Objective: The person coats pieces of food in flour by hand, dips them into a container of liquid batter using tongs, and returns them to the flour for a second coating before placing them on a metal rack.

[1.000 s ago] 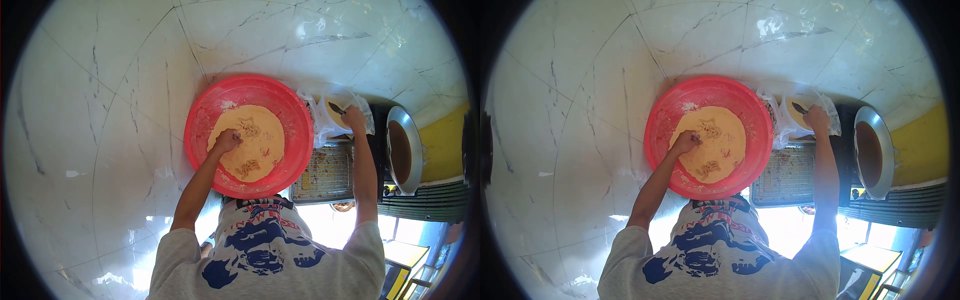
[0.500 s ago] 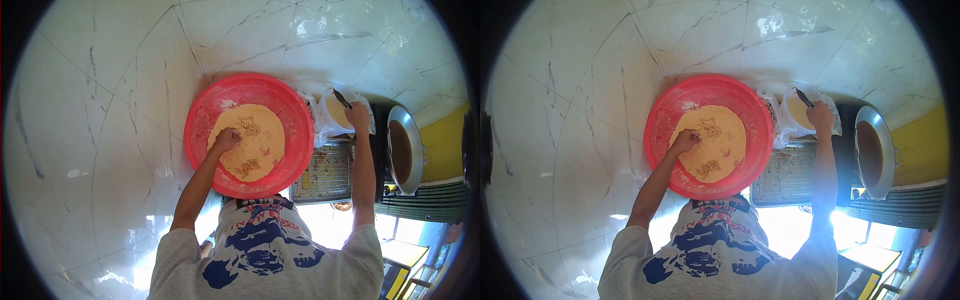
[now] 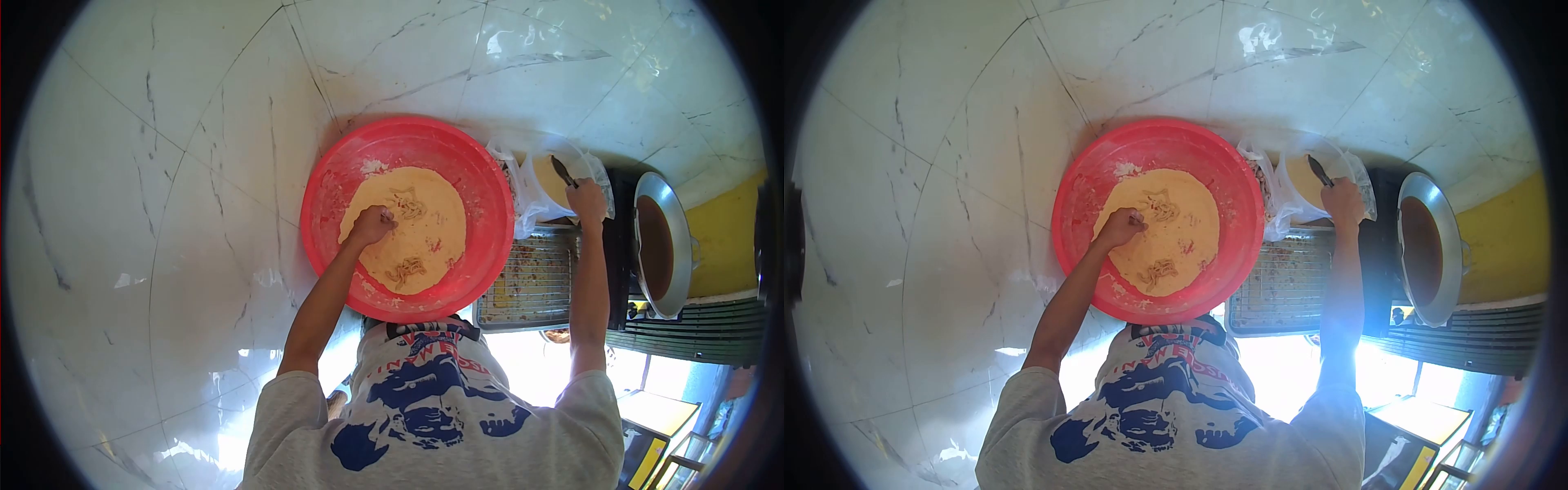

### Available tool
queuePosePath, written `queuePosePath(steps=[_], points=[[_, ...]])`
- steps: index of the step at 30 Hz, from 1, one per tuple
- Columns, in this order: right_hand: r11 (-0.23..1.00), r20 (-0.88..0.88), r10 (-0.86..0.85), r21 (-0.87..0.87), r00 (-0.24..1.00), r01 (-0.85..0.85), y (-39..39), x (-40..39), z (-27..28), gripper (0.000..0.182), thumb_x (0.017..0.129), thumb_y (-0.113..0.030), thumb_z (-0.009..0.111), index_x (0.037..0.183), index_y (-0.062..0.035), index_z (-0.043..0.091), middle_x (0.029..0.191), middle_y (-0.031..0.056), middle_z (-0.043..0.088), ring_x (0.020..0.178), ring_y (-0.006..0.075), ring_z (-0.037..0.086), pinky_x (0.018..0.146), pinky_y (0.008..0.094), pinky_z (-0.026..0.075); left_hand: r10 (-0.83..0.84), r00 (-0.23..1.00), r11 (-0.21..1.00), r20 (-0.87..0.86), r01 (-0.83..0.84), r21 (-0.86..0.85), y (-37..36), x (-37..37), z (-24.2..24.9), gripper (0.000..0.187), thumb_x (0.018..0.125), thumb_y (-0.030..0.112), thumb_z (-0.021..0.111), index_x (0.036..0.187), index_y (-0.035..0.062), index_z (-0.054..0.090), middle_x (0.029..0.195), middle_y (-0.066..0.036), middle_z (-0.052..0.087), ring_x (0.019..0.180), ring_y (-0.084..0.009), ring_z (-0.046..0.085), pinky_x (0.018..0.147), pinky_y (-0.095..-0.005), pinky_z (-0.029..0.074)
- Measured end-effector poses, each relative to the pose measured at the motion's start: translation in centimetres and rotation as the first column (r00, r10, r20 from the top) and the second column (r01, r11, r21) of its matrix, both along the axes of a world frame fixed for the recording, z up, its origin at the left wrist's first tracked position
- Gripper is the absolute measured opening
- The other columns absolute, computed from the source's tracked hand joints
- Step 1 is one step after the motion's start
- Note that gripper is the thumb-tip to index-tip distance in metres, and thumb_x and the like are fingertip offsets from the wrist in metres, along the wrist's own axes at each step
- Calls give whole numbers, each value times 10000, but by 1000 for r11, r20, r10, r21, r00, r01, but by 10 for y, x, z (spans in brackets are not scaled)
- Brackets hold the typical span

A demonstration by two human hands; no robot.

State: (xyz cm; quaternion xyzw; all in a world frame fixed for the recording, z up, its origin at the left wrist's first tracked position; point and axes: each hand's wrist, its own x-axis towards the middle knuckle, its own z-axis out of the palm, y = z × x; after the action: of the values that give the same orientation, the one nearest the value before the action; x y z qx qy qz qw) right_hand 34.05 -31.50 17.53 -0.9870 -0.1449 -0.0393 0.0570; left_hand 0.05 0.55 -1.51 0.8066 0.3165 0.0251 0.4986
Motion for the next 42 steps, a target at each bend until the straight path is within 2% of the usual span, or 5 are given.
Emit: queuePosePath(steps=[13, 19, 22, 34, 42], points=[[994, -1, 84, -75, 996, -84, 4, -22, 37, 314, 779, -261, 612, 1035, -109, 710, 1008, 203, 682, 971, 388, 654, 848, 477, 516, 26, 999, 1000, 45, -26, 0, -4, -1, 4, 300, 788, 176, 745, 999, -23, 669, 884, -129, 694, 874, -212, 678, 783, -308, 509], [907, -4, 378, 200, 926, -370, 24, -66, 77, 302, 770, -326, 651, 1020, -180, 738, 939, 183, 683, 879, 371, 661, 801, 468, 518, 6, 1000, 1000, 30, -5, -27, -3, -3, 0, 263, 798, 171, 736, 955, -28, 664, 899, -136, 700, 854, -204, 673, 770, -311, 509], [858, -165, 513, 111, 842, -501, 47, -113, 77, 296, 783, -329, 645, 1028, -192, 737, 872, 177, 686, 835, 351, 668, 776, 470, 522, -6, 998, 997, 58, 11, -73, -3, -1, 4, 243, 802, 178, 741, 902, -24, 653, 874, -120, 696, 819, -181, 663, 746, -307, 505], [504, -513, 701, -136, 495, -853, 77, -223, -40, 178, 717, -165, 625, 851, -74, 700, 816, 128, 692, 790, 303, 690, 694, 424, 544, 48, 989, 993, 143, -31, -118, -6, -1, 8, 248, 827, 178, 736, 919, -29, 635, 833, -95, 688, 798, -147, 650, 736, -291, 495], [661, -330, 716, 37, 615, -750, 80, -191, -29, 177, 740, -197, 645, 870, -92, 702, 761, 131, 674, 760, 318, 677, 655, 459, 528, 65, 964, 995, 259, -43, -90, -6, 2, 9, 276, 829, 193, 737, 971, -28, 652, 846, -114, 703, 813, -152, 672, 726, -289, 504]])
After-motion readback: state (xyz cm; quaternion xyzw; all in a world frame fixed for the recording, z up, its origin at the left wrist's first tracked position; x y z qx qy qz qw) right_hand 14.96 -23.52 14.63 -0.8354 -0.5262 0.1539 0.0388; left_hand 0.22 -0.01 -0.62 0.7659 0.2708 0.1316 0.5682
